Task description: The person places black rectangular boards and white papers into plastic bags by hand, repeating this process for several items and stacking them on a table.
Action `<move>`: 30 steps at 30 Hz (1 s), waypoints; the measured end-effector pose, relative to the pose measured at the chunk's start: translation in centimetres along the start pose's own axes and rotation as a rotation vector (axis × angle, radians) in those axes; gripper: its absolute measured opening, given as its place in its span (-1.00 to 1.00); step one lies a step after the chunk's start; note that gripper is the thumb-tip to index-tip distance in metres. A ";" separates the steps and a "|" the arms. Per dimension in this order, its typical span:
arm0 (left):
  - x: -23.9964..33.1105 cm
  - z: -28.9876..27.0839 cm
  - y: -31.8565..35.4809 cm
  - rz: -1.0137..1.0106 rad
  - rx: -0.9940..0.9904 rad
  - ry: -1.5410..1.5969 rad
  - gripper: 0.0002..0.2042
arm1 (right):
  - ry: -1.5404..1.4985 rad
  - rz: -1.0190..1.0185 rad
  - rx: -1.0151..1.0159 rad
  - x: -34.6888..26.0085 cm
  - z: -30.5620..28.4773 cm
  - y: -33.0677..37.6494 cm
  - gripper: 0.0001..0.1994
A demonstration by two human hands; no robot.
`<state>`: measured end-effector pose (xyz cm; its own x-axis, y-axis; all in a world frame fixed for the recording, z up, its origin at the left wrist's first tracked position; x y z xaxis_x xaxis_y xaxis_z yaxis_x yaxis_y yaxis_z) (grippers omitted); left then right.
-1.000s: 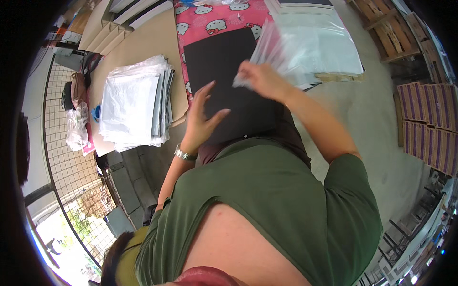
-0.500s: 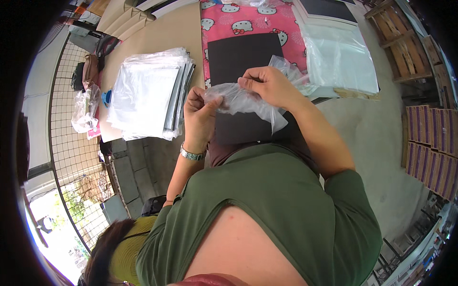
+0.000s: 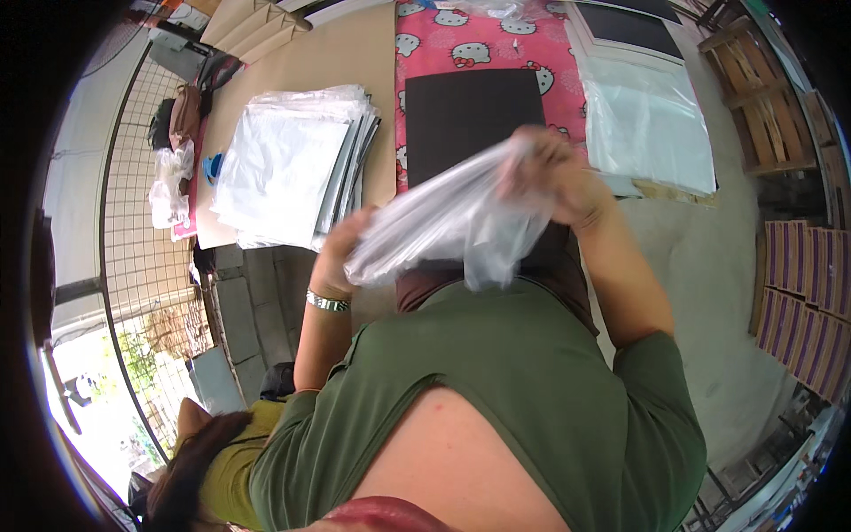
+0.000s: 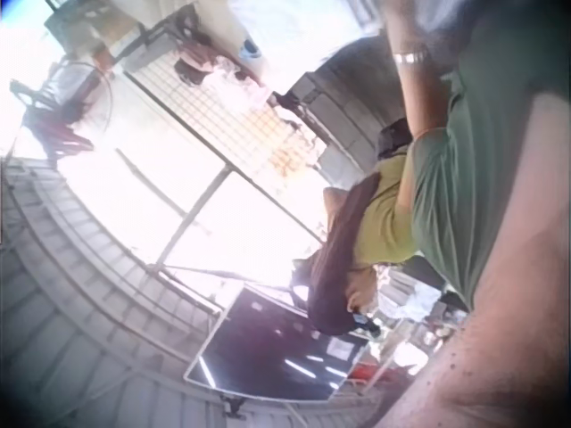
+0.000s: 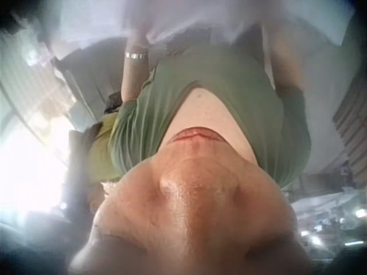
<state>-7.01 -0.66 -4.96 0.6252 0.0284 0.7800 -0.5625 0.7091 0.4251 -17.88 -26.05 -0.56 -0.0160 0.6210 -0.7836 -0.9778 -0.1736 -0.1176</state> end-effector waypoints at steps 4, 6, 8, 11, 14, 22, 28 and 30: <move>3.5 0.0 1.1 0.149 -0.191 0.086 -0.61 | 0.219 0.242 -0.134 0.1 -0.6 0.3 -0.79; 4.6 -0.1 1.0 0.125 -0.281 0.130 -0.65 | 0.656 0.511 -0.288 0.7 0.7 -0.2 -0.82; 3.3 -1.4 0.3 0.123 -0.358 -0.055 -0.68 | 0.572 0.232 -0.114 0.0 0.5 -1.0 -0.83; 0.9 2.1 -0.4 0.124 -0.474 -0.838 -0.71 | -0.151 -0.309 0.251 -2.4 -2.7 -1.1 -0.85; 2.9 0.4 -0.7 0.158 -0.215 -0.557 -0.78 | -0.007 0.043 0.240 0.9 -4.7 -0.2 -0.82; 1.6 0.4 -0.3 0.039 -0.101 -0.429 -0.76 | -0.016 -0.271 0.403 -0.9 -5.7 0.4 -0.78; 4.3 -2.2 -3.1 0.310 -0.299 0.288 -0.72 | 0.272 0.240 0.092 1.7 -6.7 1.4 -0.68; 6.0 -1.7 -3.5 0.307 -0.470 0.378 -0.63 | 0.556 0.428 -0.170 1.4 -5.7 1.2 -0.68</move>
<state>-0.35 -1.77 -2.61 0.6690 0.4613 0.5828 -0.5031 0.8582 -0.1018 -17.93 -29.72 -5.24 -0.2374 -0.0007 -0.9714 -0.8629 -0.4591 0.2112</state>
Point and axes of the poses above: each hand's wrist, its own y-axis away from the middle knuckle, its own z-axis out of the palm, x = y × z, the point moved 4 cm from there along -y, towards the middle knuckle
